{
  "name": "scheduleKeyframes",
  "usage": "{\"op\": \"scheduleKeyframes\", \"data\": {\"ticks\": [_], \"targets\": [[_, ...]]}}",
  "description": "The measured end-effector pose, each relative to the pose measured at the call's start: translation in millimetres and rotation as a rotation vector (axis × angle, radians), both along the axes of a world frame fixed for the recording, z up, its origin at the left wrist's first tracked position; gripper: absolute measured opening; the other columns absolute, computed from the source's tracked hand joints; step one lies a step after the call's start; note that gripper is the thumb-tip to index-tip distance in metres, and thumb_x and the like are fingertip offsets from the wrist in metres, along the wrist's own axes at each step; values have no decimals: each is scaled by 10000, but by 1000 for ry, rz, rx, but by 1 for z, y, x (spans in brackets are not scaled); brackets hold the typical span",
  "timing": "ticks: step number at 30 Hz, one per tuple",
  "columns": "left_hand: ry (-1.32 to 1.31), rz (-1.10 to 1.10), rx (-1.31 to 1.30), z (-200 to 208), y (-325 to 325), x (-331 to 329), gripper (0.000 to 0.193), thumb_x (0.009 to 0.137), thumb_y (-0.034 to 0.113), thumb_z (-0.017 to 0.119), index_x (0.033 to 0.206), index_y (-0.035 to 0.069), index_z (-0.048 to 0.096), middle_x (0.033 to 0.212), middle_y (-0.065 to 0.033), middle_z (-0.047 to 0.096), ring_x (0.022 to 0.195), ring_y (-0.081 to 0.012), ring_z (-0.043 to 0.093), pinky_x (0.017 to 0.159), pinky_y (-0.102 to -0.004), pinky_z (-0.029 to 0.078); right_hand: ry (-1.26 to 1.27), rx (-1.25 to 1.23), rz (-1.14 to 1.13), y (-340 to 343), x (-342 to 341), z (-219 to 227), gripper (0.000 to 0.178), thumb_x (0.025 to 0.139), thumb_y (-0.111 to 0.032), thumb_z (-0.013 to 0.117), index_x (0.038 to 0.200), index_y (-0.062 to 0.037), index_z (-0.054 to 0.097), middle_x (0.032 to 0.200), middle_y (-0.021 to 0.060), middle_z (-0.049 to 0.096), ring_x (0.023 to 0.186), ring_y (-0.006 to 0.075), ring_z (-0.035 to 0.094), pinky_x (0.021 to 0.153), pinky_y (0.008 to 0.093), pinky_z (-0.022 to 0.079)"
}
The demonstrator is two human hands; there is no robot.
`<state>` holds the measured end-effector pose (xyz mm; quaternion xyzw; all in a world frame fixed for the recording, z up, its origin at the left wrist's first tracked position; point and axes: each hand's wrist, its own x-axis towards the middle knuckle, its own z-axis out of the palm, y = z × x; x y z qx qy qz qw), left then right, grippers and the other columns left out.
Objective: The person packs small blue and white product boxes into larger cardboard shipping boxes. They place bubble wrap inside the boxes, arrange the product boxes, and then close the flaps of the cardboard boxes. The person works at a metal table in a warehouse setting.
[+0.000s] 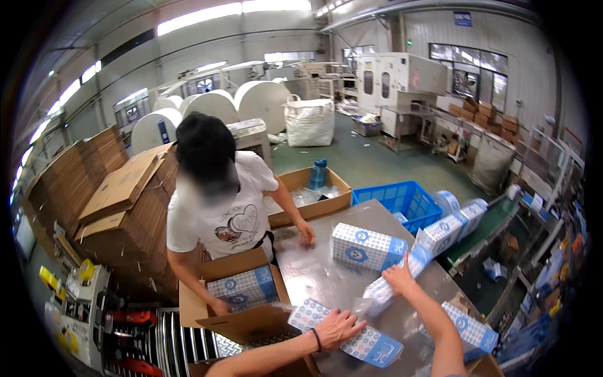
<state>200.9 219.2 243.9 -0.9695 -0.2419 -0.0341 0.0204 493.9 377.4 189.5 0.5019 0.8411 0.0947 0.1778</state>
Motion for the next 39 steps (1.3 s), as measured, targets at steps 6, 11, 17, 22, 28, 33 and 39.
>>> {"op": "scheduleKeyframes", "data": {"ticks": [6,11,17,22,28,33,39], "targets": [[-565,341,-38,176,-75,-114,699,603,67,745,1273,56,545,966,-103,571,893,-287,573,769,-408,447,633,72,-27,-61,-44,-47,967,661,-555,797,1443,-121,428,1226,118,617,1162,334,593,1062,695,280],[-1035,636,-614,126,-186,-212,875,655,269,937,1321,-19,447,1210,-134,576,1139,-213,586,1010,-349,452,726,-200,-401,-130,-44,4,1229,557,-401,934,1534,-63,269,1397,228,531,1225,406,565,1059,424,451],[-666,950,-351,-44,-254,-244,576,698,268,814,1183,50,595,1165,-196,597,1098,-393,566,912,-498,484,1929,-380,-276,-151,-89,97,1126,566,-82,928,1482,58,288,1280,213,605,1175,358,613,957,422,537],[-71,898,-566,-193,-258,-211,625,762,334,775,1274,42,565,1223,-229,601,1142,-417,559,973,-483,468,1858,-956,-184,-217,-208,141,792,608,-74,907,1314,24,564,1240,146,646,1084,278,645,935,397,544],[2,802,-758,-248,-214,-202,641,785,345,762,1306,37,553,1250,-229,600,1168,-408,557,988,-477,463,1032,-793,387,-269,-361,104,743,730,-172,808,1388,-73,477,1312,130,592,1284,327,514,1109,459,368],[73,743,-852,-264,-205,-212,654,804,354,752,1333,33,542,1272,-228,599,1189,-401,555,1001,-472,459,402,-736,357,-259,-405,-124,690,723,-89,700,1384,-90,503,1342,158,595,1233,365,570,1027,496,456],[84,615,-980,-281,-211,-210,669,827,365,739,1366,28,530,1298,-228,598,1215,-392,553,1017,-467,455,387,-975,372,-253,-375,-117,391,829,-64,594,1215,-94,646,1289,202,630,1175,380,610,921,489,526]]}}
